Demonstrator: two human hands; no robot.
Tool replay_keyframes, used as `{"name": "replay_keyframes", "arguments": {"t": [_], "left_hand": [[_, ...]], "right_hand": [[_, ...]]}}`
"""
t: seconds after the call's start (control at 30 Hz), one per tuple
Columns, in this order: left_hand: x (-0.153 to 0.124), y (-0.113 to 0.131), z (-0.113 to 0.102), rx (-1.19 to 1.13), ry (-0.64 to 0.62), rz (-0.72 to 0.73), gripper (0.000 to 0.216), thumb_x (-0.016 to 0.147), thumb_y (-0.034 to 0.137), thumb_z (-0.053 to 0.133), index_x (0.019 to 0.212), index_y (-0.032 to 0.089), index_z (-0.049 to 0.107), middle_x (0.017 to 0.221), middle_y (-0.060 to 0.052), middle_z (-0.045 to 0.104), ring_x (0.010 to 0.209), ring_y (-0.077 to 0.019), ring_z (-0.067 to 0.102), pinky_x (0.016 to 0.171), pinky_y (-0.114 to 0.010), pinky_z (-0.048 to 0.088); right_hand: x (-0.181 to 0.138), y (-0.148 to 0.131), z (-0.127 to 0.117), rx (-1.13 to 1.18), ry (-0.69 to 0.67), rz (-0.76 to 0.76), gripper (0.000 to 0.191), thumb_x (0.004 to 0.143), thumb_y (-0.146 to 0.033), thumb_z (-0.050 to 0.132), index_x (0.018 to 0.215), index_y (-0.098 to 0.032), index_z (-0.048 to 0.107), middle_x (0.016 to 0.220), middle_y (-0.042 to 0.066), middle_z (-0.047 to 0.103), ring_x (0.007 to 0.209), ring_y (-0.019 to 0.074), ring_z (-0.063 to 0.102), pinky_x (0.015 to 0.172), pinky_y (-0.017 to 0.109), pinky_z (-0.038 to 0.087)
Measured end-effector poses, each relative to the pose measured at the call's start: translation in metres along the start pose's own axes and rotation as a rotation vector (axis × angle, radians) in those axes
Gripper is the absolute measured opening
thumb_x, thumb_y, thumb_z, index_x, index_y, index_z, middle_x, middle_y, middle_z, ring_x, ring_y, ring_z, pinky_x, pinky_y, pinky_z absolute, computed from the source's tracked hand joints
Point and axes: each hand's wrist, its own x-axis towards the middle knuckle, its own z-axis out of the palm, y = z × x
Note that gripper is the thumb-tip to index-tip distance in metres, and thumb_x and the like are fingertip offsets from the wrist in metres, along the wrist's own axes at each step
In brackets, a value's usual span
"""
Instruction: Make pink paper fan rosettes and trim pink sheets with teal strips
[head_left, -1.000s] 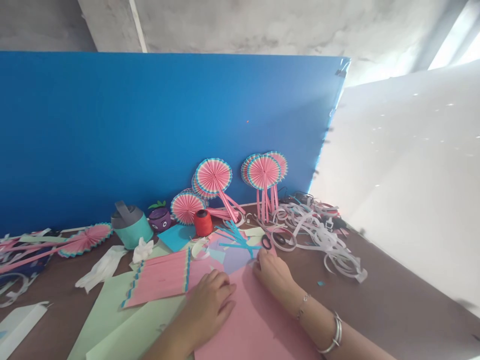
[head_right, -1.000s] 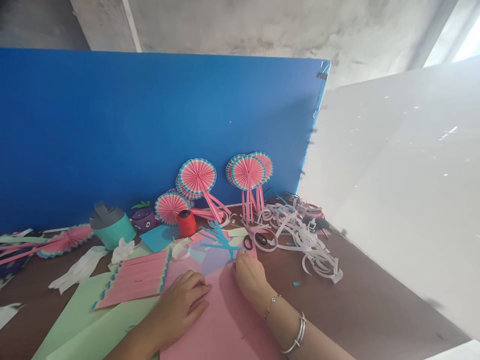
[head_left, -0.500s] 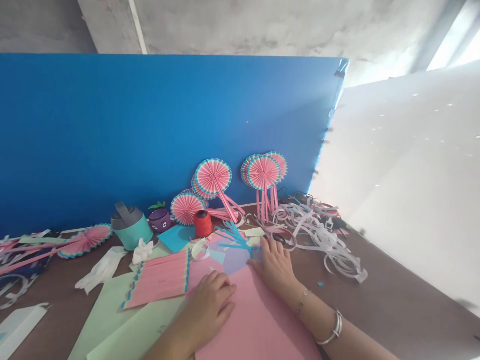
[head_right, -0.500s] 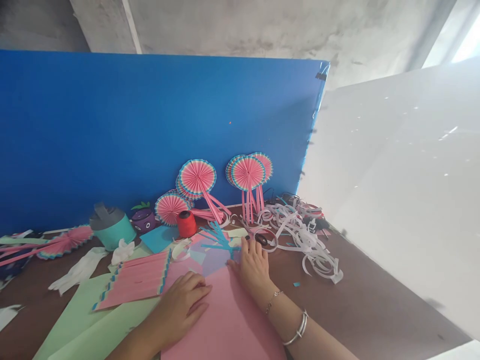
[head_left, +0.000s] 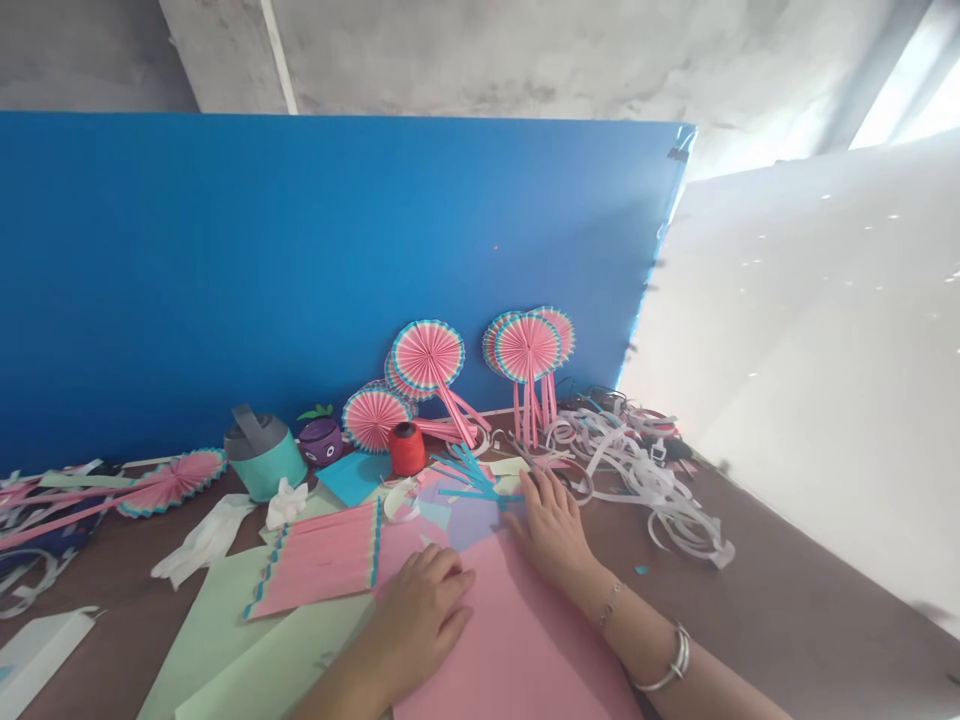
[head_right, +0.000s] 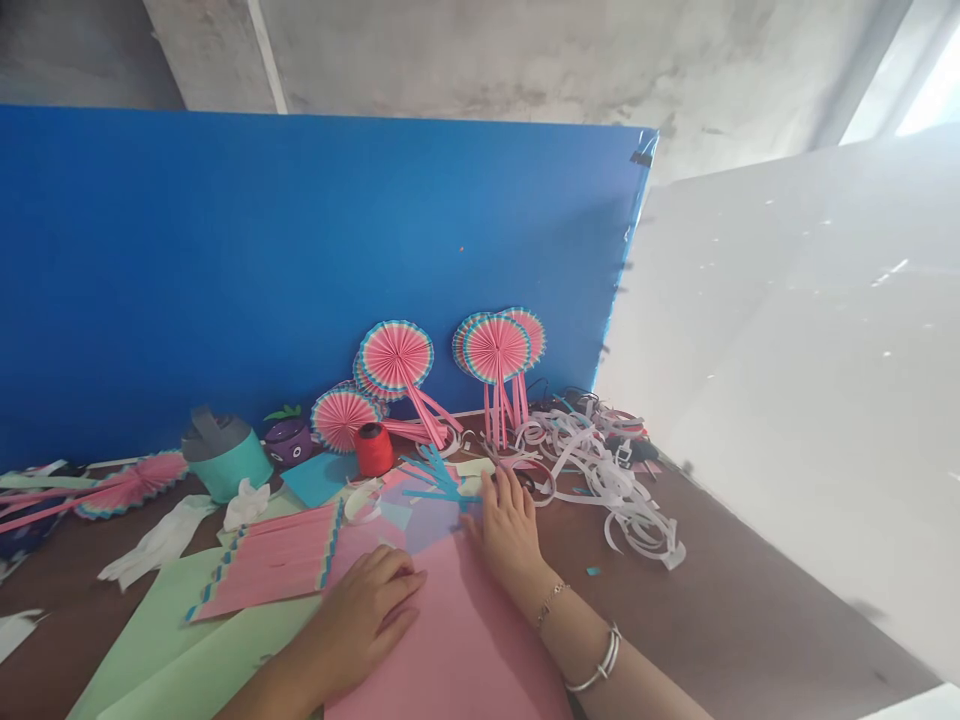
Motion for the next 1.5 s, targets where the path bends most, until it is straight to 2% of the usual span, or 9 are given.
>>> {"name": "replay_keyframes", "arguments": {"t": [0.23,0.33,0.4,0.47,0.53,0.67,1.03,1.37,1.5], "left_hand": [[0.001,0.0,0.001,-0.006,-0.012,-0.008,0.023,0.088,0.019,0.053,0.107,0.025,0.063,0.106,-0.005,0.059,0.1,-0.0224,0.051,0.089,-0.038,0.043],[0.001,-0.001,0.001,0.002,-0.013,-0.01,0.023,0.088,0.019,0.053,0.109,0.024,0.062,0.105,-0.005,0.059,0.1,-0.0227,0.051,0.088,-0.039,0.043],[0.001,-0.001,0.001,0.01,-0.017,-0.008,0.023,0.088,0.019,0.052,0.109,0.024,0.062,0.105,-0.005,0.059,0.1,-0.0229,0.051,0.088,-0.039,0.043],[0.0,-0.001,0.001,0.017,-0.021,-0.008,0.023,0.089,0.019,0.052,0.109,0.024,0.063,0.105,-0.005,0.059,0.1,-0.023,0.051,0.088,-0.04,0.043],[0.0,-0.001,0.001,0.023,-0.022,-0.007,0.024,0.088,0.019,0.052,0.109,0.024,0.063,0.105,-0.006,0.059,0.1,-0.0232,0.051,0.089,-0.04,0.043],[0.0,-0.001,0.002,0.027,-0.02,-0.01,0.024,0.089,0.019,0.052,0.11,0.024,0.063,0.106,-0.006,0.059,0.1,-0.0232,0.051,0.089,-0.04,0.043],[0.001,-0.001,0.002,0.009,-0.033,-0.019,0.024,0.089,0.02,0.051,0.11,0.023,0.063,0.107,-0.006,0.058,0.101,-0.0234,0.051,0.089,-0.04,0.043],[0.0,-0.002,0.003,-0.008,-0.026,-0.023,0.023,0.089,0.02,0.052,0.109,0.024,0.063,0.106,-0.005,0.058,0.1,-0.0227,0.051,0.089,-0.039,0.043],[0.0,-0.001,0.002,-0.005,-0.026,-0.026,0.024,0.089,0.02,0.052,0.109,0.023,0.063,0.106,-0.005,0.058,0.101,-0.0229,0.05,0.089,-0.04,0.043]], "right_hand": [[0.0,-0.006,-0.002,0.109,-0.008,-0.019,0.071,0.079,-0.042,0.059,0.14,-0.012,0.04,0.145,0.018,0.041,0.137,0.0331,0.029,0.11,0.049,0.021],[0.007,0.001,-0.013,0.204,0.075,0.014,0.05,0.088,-0.033,0.048,0.133,-0.013,0.047,0.137,0.017,0.049,0.129,0.032,0.038,0.103,0.048,0.03],[0.011,0.005,-0.023,0.325,0.112,0.017,0.034,0.09,-0.026,0.043,0.117,-0.014,0.058,0.122,0.015,0.06,0.115,0.0284,0.049,0.094,0.042,0.037],[0.013,0.006,-0.031,0.489,0.038,-0.05,0.022,0.087,-0.019,0.044,0.094,-0.015,0.065,0.098,0.01,0.067,0.093,0.0219,0.057,0.083,0.032,0.042],[0.012,0.005,-0.036,0.621,-0.121,-0.132,0.017,0.081,-0.012,0.049,0.078,-0.016,0.065,0.079,0.004,0.066,0.075,0.0165,0.057,0.071,0.025,0.042],[0.009,0.001,-0.034,0.647,-0.311,-0.17,0.019,0.071,-0.004,0.051,0.071,-0.015,0.067,0.071,0.003,0.066,0.066,0.014,0.055,0.061,0.022,0.036],[0.015,-0.003,-0.035,0.655,-0.425,-0.021,0.016,0.073,-0.007,0.057,0.073,-0.013,0.071,0.074,0.006,0.07,0.07,0.0165,0.061,0.06,0.022,0.037],[0.02,-0.002,-0.029,0.631,-0.431,-0.049,0.017,0.072,-0.008,0.056,0.068,-0.014,0.072,0.07,0.006,0.071,0.068,0.0171,0.061,0.064,0.025,0.04],[0.021,-0.001,-0.028,0.626,-0.418,-0.071,0.016,0.072,-0.01,0.056,0.066,-0.014,0.071,0.067,0.004,0.07,0.066,0.0161,0.059,0.075,0.029,0.041]]}}
